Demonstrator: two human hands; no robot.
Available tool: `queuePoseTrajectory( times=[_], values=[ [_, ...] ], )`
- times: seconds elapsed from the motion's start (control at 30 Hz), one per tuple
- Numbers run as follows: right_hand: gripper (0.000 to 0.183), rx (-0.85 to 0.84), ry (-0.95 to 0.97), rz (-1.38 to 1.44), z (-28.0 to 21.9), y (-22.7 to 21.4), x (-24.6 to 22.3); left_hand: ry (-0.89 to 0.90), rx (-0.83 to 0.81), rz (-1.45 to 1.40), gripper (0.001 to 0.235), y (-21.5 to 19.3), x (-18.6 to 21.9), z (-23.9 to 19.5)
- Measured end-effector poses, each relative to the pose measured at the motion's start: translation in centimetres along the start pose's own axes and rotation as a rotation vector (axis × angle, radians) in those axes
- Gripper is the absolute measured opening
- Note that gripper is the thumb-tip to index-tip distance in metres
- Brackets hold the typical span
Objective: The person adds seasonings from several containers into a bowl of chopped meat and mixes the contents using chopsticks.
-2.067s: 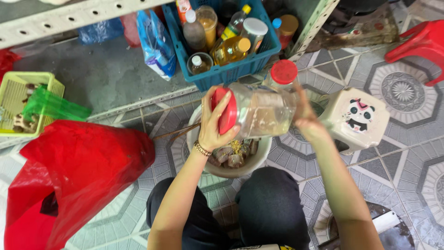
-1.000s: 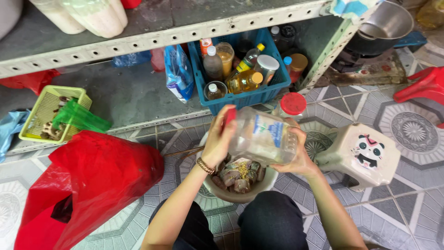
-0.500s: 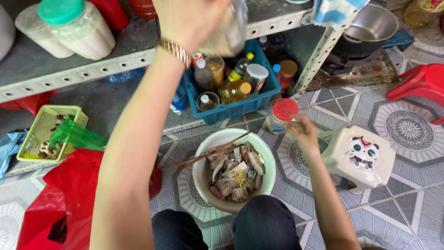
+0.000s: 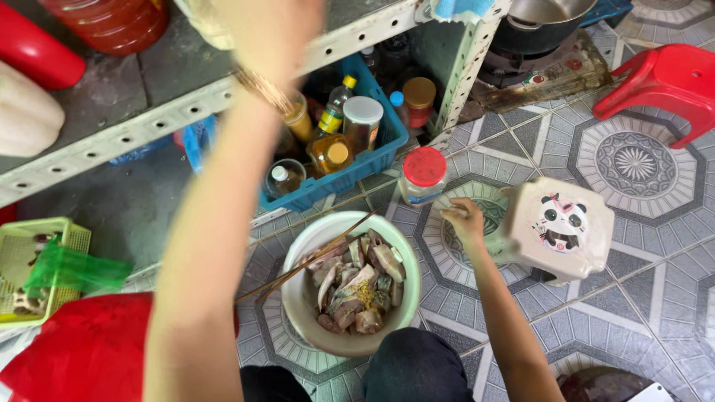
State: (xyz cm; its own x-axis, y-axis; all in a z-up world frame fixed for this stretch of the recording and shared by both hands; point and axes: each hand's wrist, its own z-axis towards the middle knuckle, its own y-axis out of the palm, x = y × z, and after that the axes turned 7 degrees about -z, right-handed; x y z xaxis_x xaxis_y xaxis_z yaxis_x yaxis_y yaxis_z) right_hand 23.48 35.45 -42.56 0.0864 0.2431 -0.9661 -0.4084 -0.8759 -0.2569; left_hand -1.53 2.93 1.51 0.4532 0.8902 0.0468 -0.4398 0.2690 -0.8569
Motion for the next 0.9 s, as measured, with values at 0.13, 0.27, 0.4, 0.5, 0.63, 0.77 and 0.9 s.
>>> queuePoseTrajectory(
  times=[0.13, 0.27, 0.4, 0.5, 0.63, 0.77, 0.9],
  values=[
    [0.032, 0.100, 0.033, 0.057, -0.9, 0.6, 1.8, 0.425, 0.009, -0.482, 0.044, 7.8, 15.8, -10.7],
    [0.029, 0.040, 0.185, 0.255, -3.9, 0.0, 3.4, 0.311, -0.597, -0.589, 0.079, 21.0, 21.8, -15.7],
    [0.027, 0.007, 0.126, 0.223, -9.1, -0.9, 4.6, 0.070, -0.684, -0.424, 0.125, 30.2, 20.8, -15.4],
    [0.026, -0.059, 0.394, 0.271, -11.8, -2.1, 5.1, -0.077, -0.776, -0.414, 0.124, 31.9, 20.8, -17.1],
    [0.040, -0.001, 0.316, 0.445, -10.8, -4.7, 4.6, -0.077, -0.701, -0.529, 0.101, 28.3, 21.5, -18.8],
    [0.098, -0.062, 0.580, 0.962, -8.2, -6.5, -2.0, 0.127, -0.480, -0.798, 0.099, 20.9, 21.1, -21.8],
    [0.128, -0.274, 0.324, 1.048, -10.0, -6.5, -8.4, 0.319, -0.348, -1.145, 0.103, 13.3, 18.5, -24.9]
  ],
)
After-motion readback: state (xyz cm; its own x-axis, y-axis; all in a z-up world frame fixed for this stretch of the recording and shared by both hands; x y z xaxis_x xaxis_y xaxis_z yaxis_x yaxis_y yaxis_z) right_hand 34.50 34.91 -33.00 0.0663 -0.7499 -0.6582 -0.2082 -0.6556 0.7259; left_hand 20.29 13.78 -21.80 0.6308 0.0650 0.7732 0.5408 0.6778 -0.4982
